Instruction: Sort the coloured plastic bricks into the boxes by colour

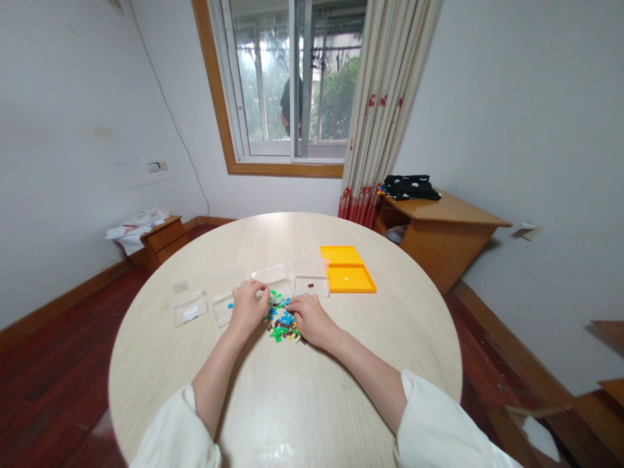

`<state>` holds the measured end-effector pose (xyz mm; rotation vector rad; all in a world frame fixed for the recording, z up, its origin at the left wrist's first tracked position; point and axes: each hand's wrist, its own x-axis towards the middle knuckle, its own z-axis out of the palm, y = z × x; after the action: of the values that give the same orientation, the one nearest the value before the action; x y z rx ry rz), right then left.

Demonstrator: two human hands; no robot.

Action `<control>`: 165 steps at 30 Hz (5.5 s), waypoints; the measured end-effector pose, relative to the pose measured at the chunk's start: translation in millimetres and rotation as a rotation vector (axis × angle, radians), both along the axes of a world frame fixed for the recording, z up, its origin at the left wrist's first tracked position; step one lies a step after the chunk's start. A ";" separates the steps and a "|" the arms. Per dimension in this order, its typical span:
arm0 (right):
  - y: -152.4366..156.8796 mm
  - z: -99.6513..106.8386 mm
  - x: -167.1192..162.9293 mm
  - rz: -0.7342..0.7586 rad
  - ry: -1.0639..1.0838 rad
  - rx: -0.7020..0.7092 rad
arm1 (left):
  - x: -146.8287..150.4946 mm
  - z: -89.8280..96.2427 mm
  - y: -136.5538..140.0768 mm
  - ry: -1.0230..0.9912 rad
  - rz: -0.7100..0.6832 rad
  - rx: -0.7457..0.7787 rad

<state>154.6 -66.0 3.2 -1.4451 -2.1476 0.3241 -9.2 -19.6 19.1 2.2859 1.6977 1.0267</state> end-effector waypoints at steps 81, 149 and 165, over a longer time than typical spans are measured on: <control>-9.3 9.9 -2.1 0.071 0.164 0.152 | 0.7 -2.3 -2.7 0.026 -0.218 -0.026; 5.9 -1.6 -0.6 0.039 0.502 0.031 | 1.6 3.6 -6.0 -0.031 -0.264 -0.001; -0.9 -0.3 -4.1 0.072 0.449 0.047 | -0.8 1.5 0.0 -0.098 -0.113 0.059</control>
<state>150.5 -66.9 2.9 -1.1397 -1.8287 0.5622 -10.0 -19.6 20.6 2.2959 1.5025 1.1580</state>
